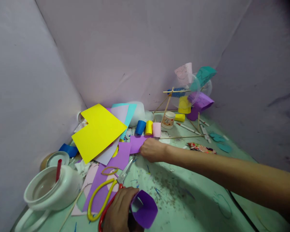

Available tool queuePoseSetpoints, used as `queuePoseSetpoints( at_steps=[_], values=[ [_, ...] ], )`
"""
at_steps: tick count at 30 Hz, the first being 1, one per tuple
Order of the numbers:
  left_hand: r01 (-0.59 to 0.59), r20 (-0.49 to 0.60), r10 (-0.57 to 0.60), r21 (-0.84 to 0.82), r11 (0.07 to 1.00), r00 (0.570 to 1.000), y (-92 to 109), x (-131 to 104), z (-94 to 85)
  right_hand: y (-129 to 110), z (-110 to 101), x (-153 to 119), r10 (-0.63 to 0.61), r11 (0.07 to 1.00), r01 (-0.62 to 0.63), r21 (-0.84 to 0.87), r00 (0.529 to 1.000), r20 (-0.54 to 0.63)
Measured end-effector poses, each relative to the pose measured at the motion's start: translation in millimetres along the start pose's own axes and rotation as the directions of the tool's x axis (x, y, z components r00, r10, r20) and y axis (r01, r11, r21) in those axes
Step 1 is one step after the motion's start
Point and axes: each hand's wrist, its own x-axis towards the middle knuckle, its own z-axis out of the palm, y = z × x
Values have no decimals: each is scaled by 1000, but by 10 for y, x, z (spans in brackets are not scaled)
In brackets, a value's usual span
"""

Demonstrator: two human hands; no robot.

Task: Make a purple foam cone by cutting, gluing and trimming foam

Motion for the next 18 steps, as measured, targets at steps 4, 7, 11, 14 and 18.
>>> queuePoseSetpoints(
  at_steps=[4, 7, 11, 14, 18],
  values=[
    [258, -43, -263, -91, 962, 964, 90, 38, -7, -129, -274, -274, 0, 999, -4, -48, 997, -83],
    [458, -23, -469, -179, 871, 883, 145, 27, -21, -216, -468, -615, 31, 998, -39, -57, 990, -135],
    [665, -98, -701, -248, 705, 706, 183, 61, -78, -422, -418, -1125, 45, 997, -60, -51, 968, -247],
    [689, -172, -730, -244, 682, 662, 211, 126, -130, -693, -15, -1490, 12, 998, -40, -50, 885, -465],
    [693, -175, -712, -162, 702, 680, 258, 162, -160, -1132, 729, -1874, 184, 983, -151, 105, 818, -544]
  ],
)
